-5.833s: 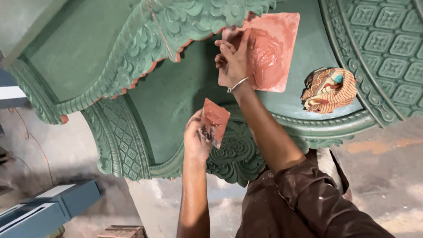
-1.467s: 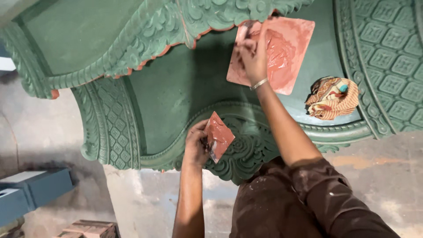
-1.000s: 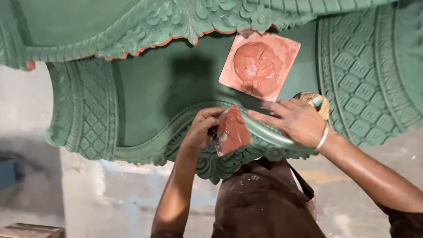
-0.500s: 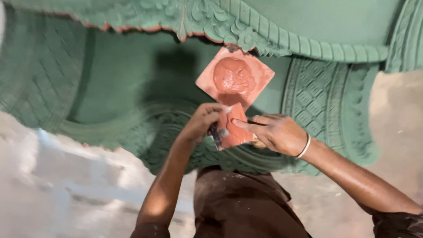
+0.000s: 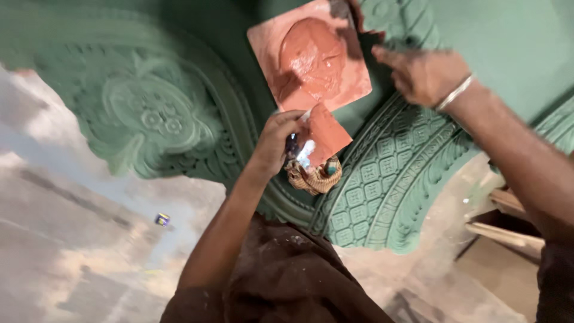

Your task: The person applies reddish-brown paint to the carved edges of a green wooden furniture piece using a small brush and a paint palette. The person repeatedly dips the brush into the paint and carefully coats the detailed carvings along the frame.

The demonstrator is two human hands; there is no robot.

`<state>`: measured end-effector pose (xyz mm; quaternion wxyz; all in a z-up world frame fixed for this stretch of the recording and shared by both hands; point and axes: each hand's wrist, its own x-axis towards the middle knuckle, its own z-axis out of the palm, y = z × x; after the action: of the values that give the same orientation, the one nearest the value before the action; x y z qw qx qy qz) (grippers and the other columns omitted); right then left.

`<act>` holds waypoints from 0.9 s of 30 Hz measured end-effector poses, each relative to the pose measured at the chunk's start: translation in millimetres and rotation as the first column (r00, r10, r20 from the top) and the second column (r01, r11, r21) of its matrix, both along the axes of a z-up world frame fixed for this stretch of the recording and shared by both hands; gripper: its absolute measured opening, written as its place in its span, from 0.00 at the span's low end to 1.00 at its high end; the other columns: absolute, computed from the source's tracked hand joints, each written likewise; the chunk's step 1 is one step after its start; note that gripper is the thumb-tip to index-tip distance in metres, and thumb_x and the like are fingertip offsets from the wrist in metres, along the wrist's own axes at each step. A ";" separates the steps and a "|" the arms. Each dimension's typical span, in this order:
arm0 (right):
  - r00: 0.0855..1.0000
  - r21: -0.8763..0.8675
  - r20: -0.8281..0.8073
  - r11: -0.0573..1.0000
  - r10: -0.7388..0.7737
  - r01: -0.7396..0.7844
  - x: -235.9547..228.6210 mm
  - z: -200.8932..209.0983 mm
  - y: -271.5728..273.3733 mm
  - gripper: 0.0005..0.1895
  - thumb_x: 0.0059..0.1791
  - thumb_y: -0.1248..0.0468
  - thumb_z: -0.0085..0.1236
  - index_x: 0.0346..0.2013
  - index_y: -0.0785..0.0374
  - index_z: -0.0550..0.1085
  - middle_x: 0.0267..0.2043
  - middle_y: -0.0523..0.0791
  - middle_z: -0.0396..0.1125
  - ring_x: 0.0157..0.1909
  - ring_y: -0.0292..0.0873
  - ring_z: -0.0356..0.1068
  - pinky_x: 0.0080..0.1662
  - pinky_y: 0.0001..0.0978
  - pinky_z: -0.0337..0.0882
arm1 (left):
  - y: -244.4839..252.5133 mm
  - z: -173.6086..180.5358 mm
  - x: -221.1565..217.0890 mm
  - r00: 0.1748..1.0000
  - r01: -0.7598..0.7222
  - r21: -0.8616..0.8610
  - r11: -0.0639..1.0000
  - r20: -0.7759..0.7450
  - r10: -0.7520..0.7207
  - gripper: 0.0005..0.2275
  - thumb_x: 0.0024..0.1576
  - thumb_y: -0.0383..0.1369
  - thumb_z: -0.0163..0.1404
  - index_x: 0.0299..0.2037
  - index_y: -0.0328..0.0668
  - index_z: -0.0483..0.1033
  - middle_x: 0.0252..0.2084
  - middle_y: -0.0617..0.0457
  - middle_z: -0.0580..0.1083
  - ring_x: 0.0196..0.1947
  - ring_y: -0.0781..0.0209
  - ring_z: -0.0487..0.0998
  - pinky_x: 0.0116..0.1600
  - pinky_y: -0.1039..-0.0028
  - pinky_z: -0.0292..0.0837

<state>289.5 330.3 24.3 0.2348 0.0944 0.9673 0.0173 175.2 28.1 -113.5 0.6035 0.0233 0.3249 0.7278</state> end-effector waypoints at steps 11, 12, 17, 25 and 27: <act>0.907 0.214 0.408 0.955 0.105 -0.207 -44.3 0.7 23.5 0.29 0.52 0.52 0.47 0.70 0.28 0.66 0.34 0.48 0.77 0.32 0.52 0.77 0.37 0.48 0.78 | 18.7 -23.6 37.2 0.995 -0.053 -0.066 0.996 0.075 0.058 0.11 0.60 0.26 0.46 0.47 0.32 0.80 0.25 0.65 0.70 0.20 0.80 0.65 0.25 0.83 0.61; 0.881 0.216 0.465 0.954 0.085 -0.206 -45.4 3.1 19.7 0.29 0.52 0.50 0.47 0.70 0.26 0.66 0.32 0.48 0.77 0.31 0.52 0.77 0.37 0.48 0.78 | 18.8 -24.0 38.4 0.993 -0.052 -0.072 0.996 0.098 0.059 0.11 0.59 0.26 0.46 0.47 0.32 0.80 0.25 0.65 0.70 0.20 0.80 0.65 0.25 0.83 0.62; 0.911 0.224 0.408 0.961 0.057 -0.160 -58.1 6.3 18.7 0.31 0.51 0.55 0.46 0.71 0.32 0.66 0.32 0.48 0.76 0.30 0.51 0.77 0.38 0.47 0.78 | 20.0 -29.6 37.9 0.995 -0.057 -0.079 0.995 0.074 0.063 0.11 0.58 0.28 0.46 0.46 0.33 0.79 0.22 0.64 0.69 0.17 0.79 0.64 0.21 0.83 0.60; 0.923 -0.159 0.384 0.986 0.009 0.056 -19.7 -0.3 -14.2 0.32 0.49 0.61 0.50 0.68 0.34 0.66 0.27 0.45 0.76 0.22 0.42 0.72 0.31 0.36 0.75 | 29.9 -27.0 32.6 0.998 0.007 -0.100 0.995 0.062 -0.001 0.12 0.58 0.29 0.47 0.48 0.33 0.79 0.24 0.62 0.70 0.18 0.76 0.65 0.22 0.82 0.62; 0.975 -0.405 0.210 0.914 0.067 0.024 -2.1 12.4 -41.2 0.34 0.50 0.64 0.52 0.71 0.39 0.61 0.37 0.43 0.76 0.19 0.37 0.68 0.27 0.31 0.71 | 35.7 -23.7 30.9 0.989 0.121 -0.120 0.985 0.094 -0.110 0.12 0.55 0.29 0.47 0.46 0.35 0.79 0.22 0.60 0.70 0.15 0.73 0.65 0.18 0.81 0.60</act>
<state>287.4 289.1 36.7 0.3544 0.0305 0.9189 -0.1705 206.1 63.8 -137.2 0.6586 -0.0274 0.3413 0.6701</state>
